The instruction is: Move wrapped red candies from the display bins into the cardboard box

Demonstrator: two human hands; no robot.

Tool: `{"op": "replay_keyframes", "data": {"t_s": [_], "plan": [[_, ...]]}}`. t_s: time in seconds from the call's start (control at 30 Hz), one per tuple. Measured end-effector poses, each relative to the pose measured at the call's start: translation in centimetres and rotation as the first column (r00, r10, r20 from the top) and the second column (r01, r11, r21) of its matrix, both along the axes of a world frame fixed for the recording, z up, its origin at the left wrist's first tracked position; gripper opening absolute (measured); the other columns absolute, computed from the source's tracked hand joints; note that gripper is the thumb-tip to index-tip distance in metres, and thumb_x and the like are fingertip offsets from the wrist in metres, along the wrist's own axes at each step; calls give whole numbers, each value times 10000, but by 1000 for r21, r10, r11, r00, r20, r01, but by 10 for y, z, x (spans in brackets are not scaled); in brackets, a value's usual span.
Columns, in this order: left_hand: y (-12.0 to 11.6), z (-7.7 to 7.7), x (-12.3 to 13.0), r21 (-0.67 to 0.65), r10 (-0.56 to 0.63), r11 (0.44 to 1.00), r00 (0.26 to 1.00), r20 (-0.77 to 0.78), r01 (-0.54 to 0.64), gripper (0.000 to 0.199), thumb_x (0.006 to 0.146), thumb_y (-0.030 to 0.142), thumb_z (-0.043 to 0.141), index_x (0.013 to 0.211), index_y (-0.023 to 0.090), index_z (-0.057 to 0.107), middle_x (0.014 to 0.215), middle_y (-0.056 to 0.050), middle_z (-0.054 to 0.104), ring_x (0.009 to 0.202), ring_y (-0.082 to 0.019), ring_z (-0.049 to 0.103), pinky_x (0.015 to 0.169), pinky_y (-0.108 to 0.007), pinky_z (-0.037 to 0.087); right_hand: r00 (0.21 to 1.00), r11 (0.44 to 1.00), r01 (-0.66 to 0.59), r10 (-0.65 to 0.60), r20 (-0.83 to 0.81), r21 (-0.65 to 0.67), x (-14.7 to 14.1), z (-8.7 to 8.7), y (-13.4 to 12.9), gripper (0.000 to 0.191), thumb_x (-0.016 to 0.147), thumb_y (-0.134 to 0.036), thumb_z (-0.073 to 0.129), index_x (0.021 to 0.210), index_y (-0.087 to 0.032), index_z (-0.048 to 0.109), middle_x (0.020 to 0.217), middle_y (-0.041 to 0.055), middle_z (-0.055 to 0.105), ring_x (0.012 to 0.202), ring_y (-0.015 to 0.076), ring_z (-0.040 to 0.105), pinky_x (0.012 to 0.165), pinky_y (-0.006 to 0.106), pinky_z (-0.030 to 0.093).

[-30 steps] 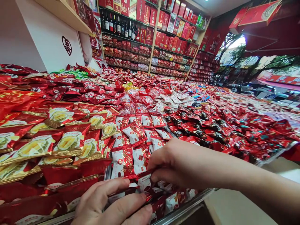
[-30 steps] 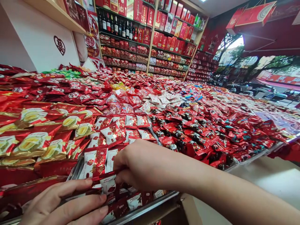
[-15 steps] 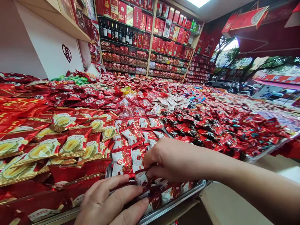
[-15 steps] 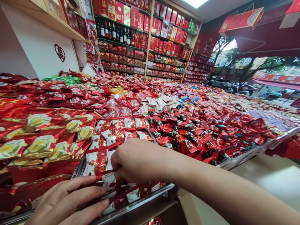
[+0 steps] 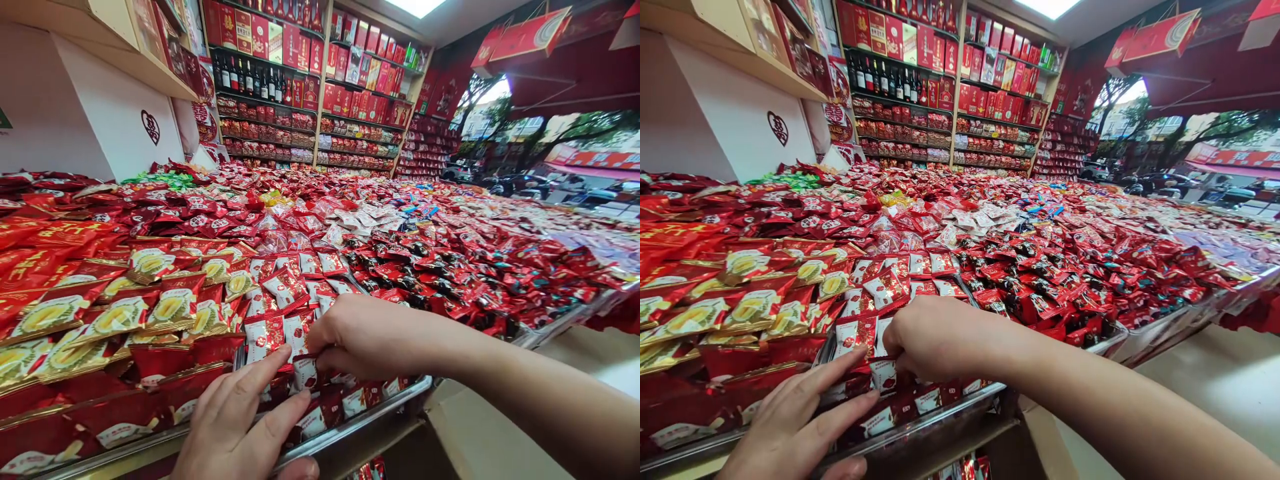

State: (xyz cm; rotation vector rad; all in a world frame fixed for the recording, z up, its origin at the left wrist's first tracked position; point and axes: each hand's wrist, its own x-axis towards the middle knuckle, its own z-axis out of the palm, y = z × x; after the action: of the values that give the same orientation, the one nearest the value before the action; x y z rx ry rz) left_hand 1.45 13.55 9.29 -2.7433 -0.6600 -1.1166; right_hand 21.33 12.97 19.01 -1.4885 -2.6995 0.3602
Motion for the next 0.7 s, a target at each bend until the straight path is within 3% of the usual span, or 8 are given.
{"op": "replay_keyframes", "data": {"t_s": [0.23, 0.4, 0.6, 0.7], "plan": [[-5, 8, -2, 32, -20, 999, 997, -69, 22, 383, 781, 346, 494, 1138, 210, 474, 1263, -85, 452, 1124, -237, 417, 908, -368, 342, 1000, 998, 24, -25, -16, -56, -2, -3, -2, 166, 700, -145, 531, 796, -148, 666, 649, 26, 632, 535, 88, 470, 496, 182, 318], [-7, 13, -2, 71, 20, 997, 994, -108, -13, 418, 739, 342, 542, 1126, 194, 486, 1217, -81, 502, 1085, -239, 462, 862, -351, 404, 991, 997, 70, -68, -114, 18, 3, 5, -6, 183, 711, -163, 526, 844, -139, 649, 707, 35, 645, 606, 107, 507, 539, 198, 335], [-11, 19, 0, -3, 29, 1000, 996, -88, -29, 321, 743, 329, 538, 1048, 226, 534, 1127, -73, 569, 1021, -231, 519, 835, -367, 444, 933, 940, 278, -216, -288, 198, 11, 16, 13, 181, 785, -189, 455, 872, -118, 598, 776, 45, 619, 664, 105, 495, 577, 204, 341], [-14, 21, 1, -45, 28, 998, 996, -90, -33, 296, 759, 320, 523, 1040, 227, 535, 1105, -77, 578, 1010, -226, 526, 827, -371, 452, 908, 928, 360, -323, -268, 102, 12, 8, 30, 248, 777, -237, 482, 995, -133, 539, 815, 46, 618, 662, 106, 514, 557, 195, 356]]}}
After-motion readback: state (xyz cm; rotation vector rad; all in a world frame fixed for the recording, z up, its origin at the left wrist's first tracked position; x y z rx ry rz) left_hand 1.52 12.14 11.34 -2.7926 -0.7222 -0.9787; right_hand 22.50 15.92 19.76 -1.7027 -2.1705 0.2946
